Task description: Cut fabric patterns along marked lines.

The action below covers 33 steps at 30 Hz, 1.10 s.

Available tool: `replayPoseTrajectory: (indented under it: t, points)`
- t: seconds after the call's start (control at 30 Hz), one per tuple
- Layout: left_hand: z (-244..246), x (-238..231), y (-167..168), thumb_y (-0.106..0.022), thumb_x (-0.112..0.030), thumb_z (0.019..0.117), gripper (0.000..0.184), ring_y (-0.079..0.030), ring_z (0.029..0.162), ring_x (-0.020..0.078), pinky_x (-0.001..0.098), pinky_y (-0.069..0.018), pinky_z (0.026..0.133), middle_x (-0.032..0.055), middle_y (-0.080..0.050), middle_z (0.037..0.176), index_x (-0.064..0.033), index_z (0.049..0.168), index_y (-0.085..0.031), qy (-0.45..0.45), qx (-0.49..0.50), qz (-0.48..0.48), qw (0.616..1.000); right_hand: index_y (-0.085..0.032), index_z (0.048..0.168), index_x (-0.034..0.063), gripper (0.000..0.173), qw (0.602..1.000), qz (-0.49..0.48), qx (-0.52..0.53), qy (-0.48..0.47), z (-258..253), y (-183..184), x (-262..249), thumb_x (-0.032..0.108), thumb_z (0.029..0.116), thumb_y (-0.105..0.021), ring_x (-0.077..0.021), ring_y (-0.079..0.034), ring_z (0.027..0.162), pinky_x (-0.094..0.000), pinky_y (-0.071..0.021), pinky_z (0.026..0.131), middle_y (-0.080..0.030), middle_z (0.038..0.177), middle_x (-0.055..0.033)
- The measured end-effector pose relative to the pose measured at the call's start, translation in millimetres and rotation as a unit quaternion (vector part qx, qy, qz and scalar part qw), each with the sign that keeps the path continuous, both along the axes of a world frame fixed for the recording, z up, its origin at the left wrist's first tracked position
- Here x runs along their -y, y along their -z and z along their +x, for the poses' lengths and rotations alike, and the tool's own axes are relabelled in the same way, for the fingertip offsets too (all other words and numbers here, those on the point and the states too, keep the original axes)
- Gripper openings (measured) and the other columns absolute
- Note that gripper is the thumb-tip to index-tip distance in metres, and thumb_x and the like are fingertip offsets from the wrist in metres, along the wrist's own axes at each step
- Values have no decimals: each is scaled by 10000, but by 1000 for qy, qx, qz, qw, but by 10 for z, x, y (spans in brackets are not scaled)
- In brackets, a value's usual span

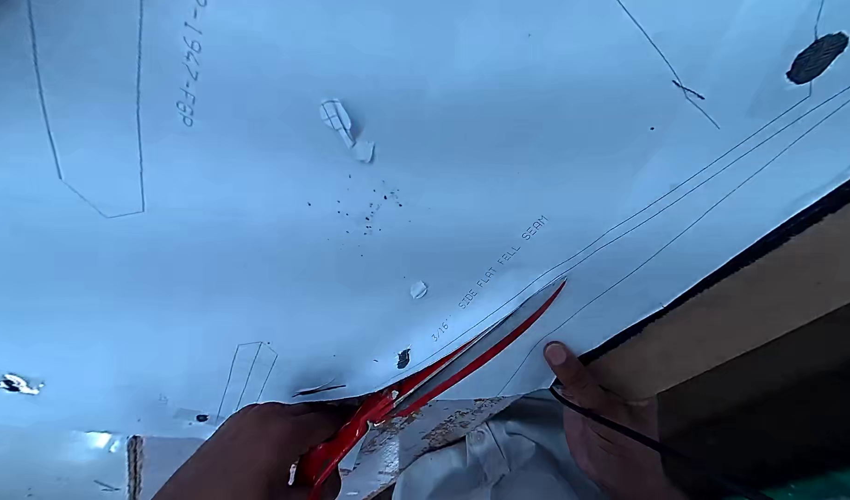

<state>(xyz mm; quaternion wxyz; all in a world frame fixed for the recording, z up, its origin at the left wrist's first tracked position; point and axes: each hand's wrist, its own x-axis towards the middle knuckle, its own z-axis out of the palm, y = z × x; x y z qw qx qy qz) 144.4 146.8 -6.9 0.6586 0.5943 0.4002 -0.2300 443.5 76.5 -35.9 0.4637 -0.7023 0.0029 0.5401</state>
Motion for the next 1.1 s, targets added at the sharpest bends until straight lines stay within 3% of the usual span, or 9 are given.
replayPoseTrajectory:
  t: [0.53, 0.67, 0.83, 1.1]
  points:
    - [-83, 125, 87, -692, -189, 777, 194, -682, 642, 187, 411, -542, 549, 64, -761, 865, -86, 916, -778, -15, 20, 55, 998, -757, 1050, 156, 292, 1000, 8, 6, -8, -2, 8, -3, 76, 793, -870, -103, -749, 866, -267, -634, 787, -772, 950, -35]
    - [31, 23, -13, -725, -124, 804, 203, -722, 741, 338, 554, -559, 627, 164, -753, 910, -8, 970, -747, 2, 7, 31, 999, -754, 1045, 159, 296, 1000, 1, 3, -6, 0, 0, -20, 71, 787, -870, -101, -751, 871, -268, -635, 795, -773, 950, -30]
    - [88, 24, 10, -720, -187, 767, 204, -686, 636, 286, 498, -530, 537, 116, -728, 806, -39, 906, -746, 9, 11, 74, 997, -757, 1042, 156, 286, 1000, 8, 0, -7, -3, 10, -2, 81, 790, -871, -105, -750, 869, -278, -637, 794, -772, 946, -30]
    - [58, -41, -47, -720, -124, 841, 240, -723, 790, 387, 594, -558, 654, 202, -739, 951, 19, 1033, -723, 9, 20, -9, 1000, -744, 1043, 134, 319, 1000, -4, -2, 7, 1, 0, -24, 51, 767, -880, -110, -752, 867, -284, -639, 802, -773, 942, -36]
